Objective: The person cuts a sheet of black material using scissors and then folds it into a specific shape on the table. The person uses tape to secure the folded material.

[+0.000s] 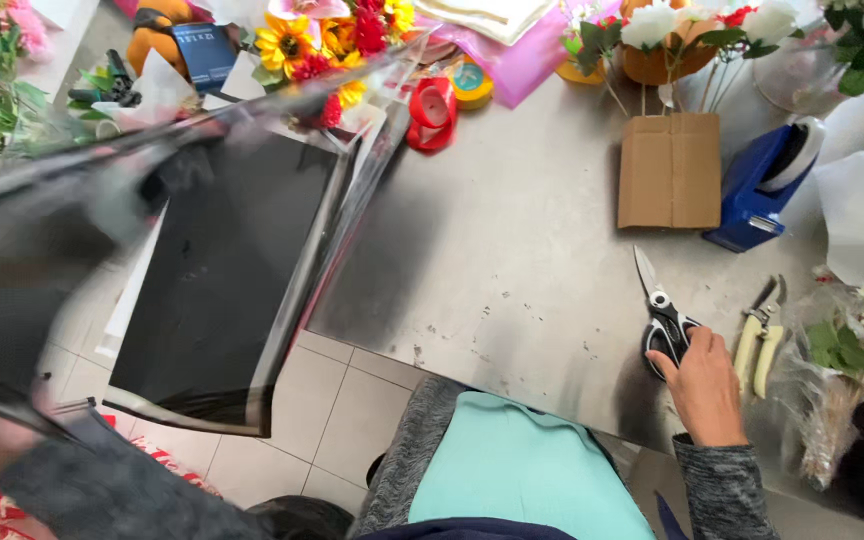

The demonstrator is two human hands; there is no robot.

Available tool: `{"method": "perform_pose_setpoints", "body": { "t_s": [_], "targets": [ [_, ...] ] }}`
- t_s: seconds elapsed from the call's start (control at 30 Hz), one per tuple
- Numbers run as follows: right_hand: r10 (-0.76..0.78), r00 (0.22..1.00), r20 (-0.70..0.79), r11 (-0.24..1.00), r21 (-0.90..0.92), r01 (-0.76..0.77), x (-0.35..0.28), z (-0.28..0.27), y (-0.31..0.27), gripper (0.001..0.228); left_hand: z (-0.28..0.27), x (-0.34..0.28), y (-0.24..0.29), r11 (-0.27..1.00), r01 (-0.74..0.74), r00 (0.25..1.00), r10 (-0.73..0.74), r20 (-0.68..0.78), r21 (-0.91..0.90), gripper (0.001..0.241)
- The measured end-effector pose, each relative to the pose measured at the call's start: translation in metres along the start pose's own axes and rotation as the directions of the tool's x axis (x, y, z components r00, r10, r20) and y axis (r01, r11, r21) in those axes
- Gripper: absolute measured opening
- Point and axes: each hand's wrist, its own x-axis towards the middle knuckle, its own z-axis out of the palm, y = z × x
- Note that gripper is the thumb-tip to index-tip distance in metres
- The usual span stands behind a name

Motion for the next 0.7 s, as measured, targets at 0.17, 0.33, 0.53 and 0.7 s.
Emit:
{"method": "perform_pose_setpoints", "body": {
  "t_s": [0.17,0.33,0.53,0.7],
  "targets": [
    [-0.028,0.994,-0.104,0.999,-0.026,0.025,0.005,0.024,0.013,0.061,0.029,-0.11,-0.011,0.194,0.674,0.627,-0.661,0.413,-0.712,0.017],
    [0.086,0.995,0.056,0.996,0.012,-0.087,0.011,-0.002,-0.016,0.063,0.032,-0.147,0.018,0.063,0.93,0.297,-0.707,0.642,-0.361,0.021],
    [0.136,0.989,0.065,0.99,0.028,-0.138,0.02,0.011,-0.013,0.068,0.052,-0.142,-0.015,-0.004,0.824,0.366,-0.759,0.538,-0.567,0.018],
    [0.135,0.991,0.003,0.991,0.021,-0.135,0.017,0.009,-0.021,0.07,0.034,-0.168,-0.03,0.381,0.839,0.543,-0.63,0.555,-0.389,0.029]
  ]
}}
